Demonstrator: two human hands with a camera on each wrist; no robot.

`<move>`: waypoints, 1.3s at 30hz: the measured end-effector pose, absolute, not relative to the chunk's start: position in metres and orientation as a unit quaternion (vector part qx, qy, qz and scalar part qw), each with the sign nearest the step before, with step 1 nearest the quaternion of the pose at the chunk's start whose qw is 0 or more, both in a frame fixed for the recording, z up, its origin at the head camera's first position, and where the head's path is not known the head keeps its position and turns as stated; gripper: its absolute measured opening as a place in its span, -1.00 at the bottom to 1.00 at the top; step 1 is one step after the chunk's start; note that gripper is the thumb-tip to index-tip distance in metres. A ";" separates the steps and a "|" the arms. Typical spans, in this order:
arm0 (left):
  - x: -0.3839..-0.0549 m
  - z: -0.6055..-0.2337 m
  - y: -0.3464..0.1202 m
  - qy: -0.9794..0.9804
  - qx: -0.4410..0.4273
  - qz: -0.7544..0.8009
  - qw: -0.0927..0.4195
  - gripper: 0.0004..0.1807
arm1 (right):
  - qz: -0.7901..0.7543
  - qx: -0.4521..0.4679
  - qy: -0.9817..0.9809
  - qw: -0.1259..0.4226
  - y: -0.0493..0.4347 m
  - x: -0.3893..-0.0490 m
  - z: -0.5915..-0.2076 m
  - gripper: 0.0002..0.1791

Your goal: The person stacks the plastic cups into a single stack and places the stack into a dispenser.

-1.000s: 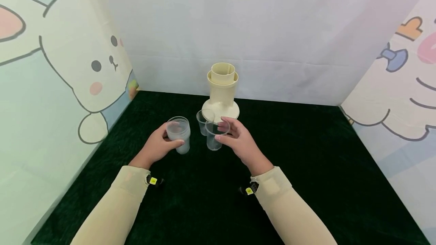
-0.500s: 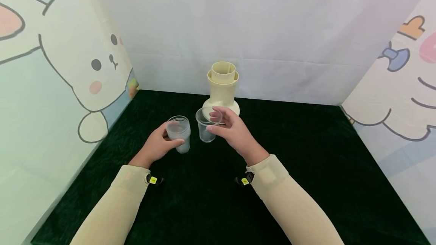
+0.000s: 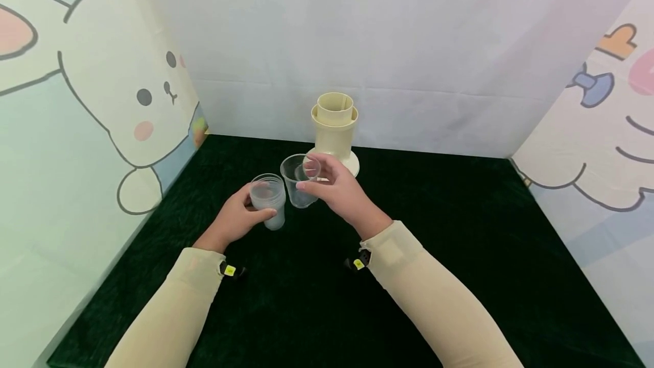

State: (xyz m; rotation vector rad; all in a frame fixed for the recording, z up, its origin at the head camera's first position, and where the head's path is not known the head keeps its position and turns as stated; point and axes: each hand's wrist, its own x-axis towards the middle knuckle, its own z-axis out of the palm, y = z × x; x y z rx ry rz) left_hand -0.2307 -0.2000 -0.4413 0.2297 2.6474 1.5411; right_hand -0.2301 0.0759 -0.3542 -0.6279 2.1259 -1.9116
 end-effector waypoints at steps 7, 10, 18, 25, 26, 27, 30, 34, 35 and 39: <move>-0.230 -0.439 -0.200 0.858 0.080 0.506 0.034 -0.11 | -0.647 -0.221 0.724 0.095 0.068 -0.235 -0.349 -0.23; -0.230 -0.439 -0.200 0.858 0.082 0.506 0.033 -0.12 | -0.644 -0.216 0.729 0.089 0.066 -0.237 -0.344 -0.23; -0.231 -0.436 -0.198 0.859 0.079 0.505 0.034 -0.11 | -0.643 -0.217 0.731 0.078 0.061 -0.243 -0.333 -0.24; -0.231 -0.435 -0.198 0.857 0.083 0.507 0.035 -0.11 | -0.644 -0.225 0.728 0.069 0.055 -0.250 -0.329 -0.22; -0.231 -0.436 -0.199 0.857 0.085 0.508 0.034 -0.12 | -0.645 -0.224 0.727 0.070 0.053 -0.250 -0.328 -0.22; -0.231 -0.437 -0.199 0.857 0.085 0.507 0.034 -0.12 | -0.646 -0.224 0.727 0.071 0.052 -0.251 -0.328 -0.22; -0.231 -0.440 -0.199 0.858 0.086 0.506 0.033 -0.12 | -0.648 -0.217 0.726 0.075 0.048 -0.251 -0.328 -0.23; -0.230 -0.444 -0.200 0.858 0.083 0.505 0.036 -0.11 | -0.650 -0.209 0.725 0.083 0.042 -0.253 -0.330 -0.24; -0.230 -0.444 -0.200 0.858 0.083 0.505 0.036 -0.11 | -0.652 -0.209 0.724 0.085 0.040 -0.254 -0.330 -0.24; -0.230 -0.444 -0.200 0.856 0.085 0.508 0.036 -0.11 | -0.653 -0.207 0.723 0.088 0.034 -0.256 -0.329 -0.21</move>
